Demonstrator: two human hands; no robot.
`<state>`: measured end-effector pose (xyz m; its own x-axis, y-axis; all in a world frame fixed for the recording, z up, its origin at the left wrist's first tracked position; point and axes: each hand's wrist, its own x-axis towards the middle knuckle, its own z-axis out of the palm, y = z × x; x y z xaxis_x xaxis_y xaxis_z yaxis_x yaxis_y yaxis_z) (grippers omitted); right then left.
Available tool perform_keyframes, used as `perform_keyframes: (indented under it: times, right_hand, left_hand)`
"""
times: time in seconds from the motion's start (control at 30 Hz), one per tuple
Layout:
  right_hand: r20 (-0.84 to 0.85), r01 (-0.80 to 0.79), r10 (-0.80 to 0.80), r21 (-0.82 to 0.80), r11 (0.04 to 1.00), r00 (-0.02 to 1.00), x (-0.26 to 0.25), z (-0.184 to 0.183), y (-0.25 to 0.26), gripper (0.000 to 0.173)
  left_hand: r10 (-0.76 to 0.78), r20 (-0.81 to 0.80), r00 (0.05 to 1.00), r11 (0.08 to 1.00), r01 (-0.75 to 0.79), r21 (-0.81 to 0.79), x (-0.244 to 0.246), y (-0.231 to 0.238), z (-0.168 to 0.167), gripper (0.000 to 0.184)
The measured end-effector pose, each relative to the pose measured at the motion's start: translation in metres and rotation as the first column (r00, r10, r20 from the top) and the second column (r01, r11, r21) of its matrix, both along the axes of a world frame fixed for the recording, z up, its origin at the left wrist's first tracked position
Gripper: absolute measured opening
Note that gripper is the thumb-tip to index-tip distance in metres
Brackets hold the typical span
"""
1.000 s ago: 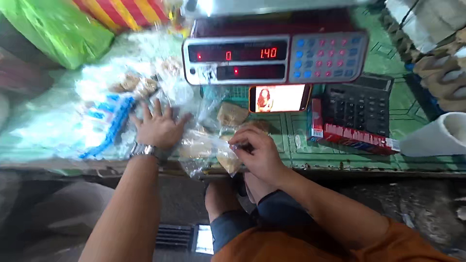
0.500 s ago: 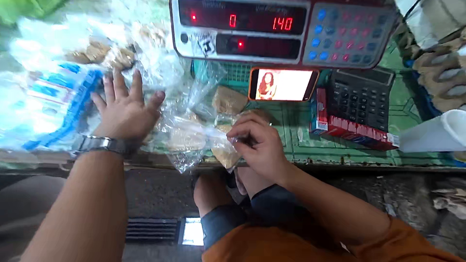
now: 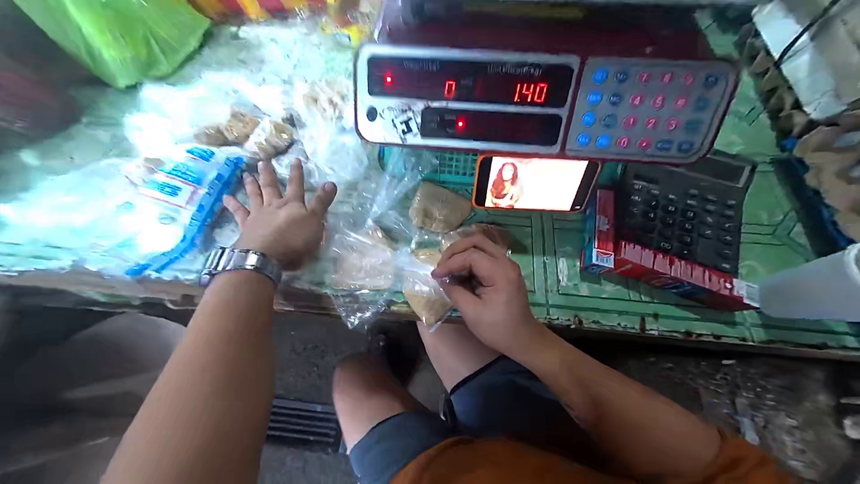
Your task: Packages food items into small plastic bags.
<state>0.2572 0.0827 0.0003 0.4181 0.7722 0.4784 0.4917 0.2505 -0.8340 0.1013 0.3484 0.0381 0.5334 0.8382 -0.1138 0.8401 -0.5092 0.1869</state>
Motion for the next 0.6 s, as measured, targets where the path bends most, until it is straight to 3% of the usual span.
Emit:
perform_keyframes:
  times: [0.07,0.43,0.5,0.57,0.6]
  right_hand:
    - [0.012,-0.018,0.018,0.061,0.998,1.0,0.0,-0.002,-0.001,0.01]
    - [0.069,-0.118,0.113,0.079,0.99,0.991,-0.003,-0.011,0.001,0.009]
    - [0.075,-0.144,0.139,0.065,0.988,0.987,-0.004,-0.01,0.001,0.01]
    - [0.071,-0.156,0.151,0.076,0.985,0.986,-0.002,-0.007,0.0,0.01]
    - [0.06,-0.159,0.154,0.085,0.984,0.986,-0.001,-0.006,-0.001,0.01]
  left_hand:
    - [0.023,0.02,1.0,0.997,-0.025,0.079,0.0,-0.007,-0.011,0.093]
    - [0.085,-0.08,0.993,0.996,-0.082,0.044,0.008,-0.008,-0.006,0.088]
    - [0.028,-0.131,0.991,0.998,-0.021,0.06,-0.004,0.002,-0.012,0.078]
    - [-0.175,-0.186,0.967,0.971,0.201,0.131,-0.025,0.022,-0.02,0.049]
    - [-0.229,-0.19,0.955,0.955,0.258,0.144,-0.03,0.028,-0.022,0.048]
